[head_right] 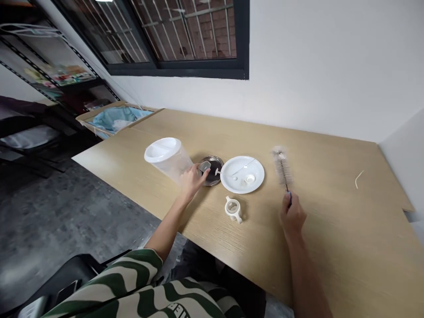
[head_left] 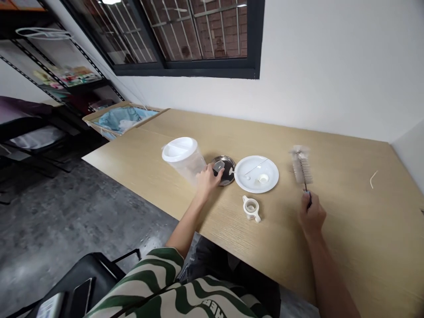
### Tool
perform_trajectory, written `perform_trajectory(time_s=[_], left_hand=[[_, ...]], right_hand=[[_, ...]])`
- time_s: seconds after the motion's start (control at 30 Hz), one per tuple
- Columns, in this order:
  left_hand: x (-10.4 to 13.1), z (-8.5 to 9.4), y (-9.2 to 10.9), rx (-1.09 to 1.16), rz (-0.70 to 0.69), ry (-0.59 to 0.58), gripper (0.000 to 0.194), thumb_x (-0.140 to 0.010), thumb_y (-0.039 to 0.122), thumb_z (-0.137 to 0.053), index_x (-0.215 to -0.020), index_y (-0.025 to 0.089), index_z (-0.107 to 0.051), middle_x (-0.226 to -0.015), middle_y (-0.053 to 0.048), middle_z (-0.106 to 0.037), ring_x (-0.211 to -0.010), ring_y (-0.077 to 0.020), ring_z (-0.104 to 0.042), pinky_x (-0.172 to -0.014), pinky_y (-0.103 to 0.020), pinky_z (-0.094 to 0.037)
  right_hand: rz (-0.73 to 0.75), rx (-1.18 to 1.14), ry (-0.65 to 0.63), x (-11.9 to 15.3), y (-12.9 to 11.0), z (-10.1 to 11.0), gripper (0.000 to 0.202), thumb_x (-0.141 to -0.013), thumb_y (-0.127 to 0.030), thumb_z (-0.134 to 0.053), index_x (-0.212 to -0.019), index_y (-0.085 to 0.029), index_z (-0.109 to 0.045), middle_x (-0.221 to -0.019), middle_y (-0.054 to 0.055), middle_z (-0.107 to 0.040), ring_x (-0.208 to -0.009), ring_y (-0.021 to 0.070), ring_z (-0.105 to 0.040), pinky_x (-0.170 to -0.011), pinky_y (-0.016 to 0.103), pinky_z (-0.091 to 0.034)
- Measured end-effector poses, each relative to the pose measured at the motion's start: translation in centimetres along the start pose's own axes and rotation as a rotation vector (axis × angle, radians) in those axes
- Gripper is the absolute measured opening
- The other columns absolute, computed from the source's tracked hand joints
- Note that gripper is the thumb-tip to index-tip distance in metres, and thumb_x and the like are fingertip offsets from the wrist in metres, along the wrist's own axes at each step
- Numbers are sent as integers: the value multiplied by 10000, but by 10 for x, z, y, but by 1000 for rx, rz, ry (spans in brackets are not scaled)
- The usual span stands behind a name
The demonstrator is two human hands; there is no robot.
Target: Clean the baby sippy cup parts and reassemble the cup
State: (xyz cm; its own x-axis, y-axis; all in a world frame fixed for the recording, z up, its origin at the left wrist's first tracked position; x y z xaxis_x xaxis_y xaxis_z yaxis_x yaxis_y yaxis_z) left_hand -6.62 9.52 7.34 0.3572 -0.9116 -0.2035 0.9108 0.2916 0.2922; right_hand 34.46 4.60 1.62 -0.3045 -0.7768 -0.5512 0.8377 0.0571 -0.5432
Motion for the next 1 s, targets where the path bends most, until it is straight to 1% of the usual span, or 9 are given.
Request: perform_trajectory(time_s=[0.2, 0.3, 0.53, 0.6, 0.67, 0.73, 0.8, 0.9, 1.0], left_hand=[[-11, -31, 17, -201, 29, -124, 421, -963, 472, -539, -1209, 136, -599, -1182, -226, -693, -1048, -372, -710, -853, -420, -519], [-11, -33, 21, -234, 23, -129, 427, -969, 450, -529, -1232, 117, -579, -1205, -241, -674, -1056, -381, -704, -846, -425, -517], [10, 7, 47, -219, -48, 1, 418, -1047, 406, -365, -1358, 177, -522, -1328, -180, -626, -1066, -332, -695, -806, -389, -495], [14, 18, 63, -163, -151, 42, 405, -1066, 388, -301, -1313, 209, -567, -1311, -137, -643, -1067, -293, -689, -815, -370, -487], [17, 20, 88, -83, -358, 9, 410, -1069, 370, -294, -1265, 201, -612, -1235, -125, -681, -1048, -260, -683, -873, -362, -479], [19, 12, 115, -33, -571, -96, 374, -1048, 367, -381, -1230, 188, -654, -1188, -122, -708, -1079, -258, -667, -978, -375, -452], [19, -4, 136, -44, -688, -225, 311, -986, 381, -535, -1193, 215, -697, -1194, -92, -723, -1150, -274, -642, -1055, -389, -415], [16, -34, 155, -93, -743, -394, 338, -832, 399, -735, -1122, 225, -743, -1143, -79, -748, -1140, -298, -652, -1056, -387, -425], [11, -60, 160, -157, -711, -501, 363, -743, 411, -796, -1024, 183, -765, -1037, -119, -764, -1058, -331, -683, -1014, -409, -456]], right_hand=[[-45, 4, 0, -4, 6, -2, 600, -1032, -542, -263, -1029, -122, -692, -757, 113, -677, -589, 174, -531, -561, 278, -282], [-64, -1, 8, -6, 5, 0, 580, -1026, -510, -270, -1047, -118, -697, -758, 117, -680, -581, 172, -512, -557, 281, -261], [-82, -24, -26, -6, 4, -2, 560, -1025, -491, -279, -1066, -118, -694, -775, 116, -685, -617, 175, -531, -576, 276, -272], [-78, -27, -24, -5, 4, -2, 567, -1032, -496, -275, -1082, -117, -694, -778, 115, -687, -621, 175, -537, -580, 276, -273], [-77, -26, -27, -5, 4, -2, 575, -1034, -502, -271, -1087, -117, -695, -770, 113, -687, -617, 174, -534, -581, 276, -271], [-84, -29, -31, -5, 4, -3, 569, -1029, -498, -276, -1085, -118, -696, -765, 114, -684, -611, 173, -526, -579, 277, -265], [-97, -39, -32, -5, 6, -3, 554, -1021, -489, -288, -1086, -117, -694, -774, 118, -684, -610, 172, -520, -579, 278, -262], [-113, -42, -27, -7, 9, -3, 547, -1017, -486, -289, -1082, -120, -690, -782, 118, -683, -612, 171, -516, -585, 278, -264], [-126, -21, -24, -9, 14, -2, 550, -1019, -486, -277, -1076, -122, -684, -762, 109, -669, -610, 172, -511, -590, 280, -270]])
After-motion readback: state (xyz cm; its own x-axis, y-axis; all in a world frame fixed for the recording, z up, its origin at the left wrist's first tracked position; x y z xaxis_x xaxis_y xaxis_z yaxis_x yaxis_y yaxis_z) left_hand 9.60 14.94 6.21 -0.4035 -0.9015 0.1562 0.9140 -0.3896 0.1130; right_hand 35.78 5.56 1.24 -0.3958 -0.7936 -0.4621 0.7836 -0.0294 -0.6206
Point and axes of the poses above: each hand's wrist, its own x-axis away from the middle knuckle, its own z-axis out of the back of the hand, y = z × x, the point moved 6 cm from there along -x, towards the middle knuckle
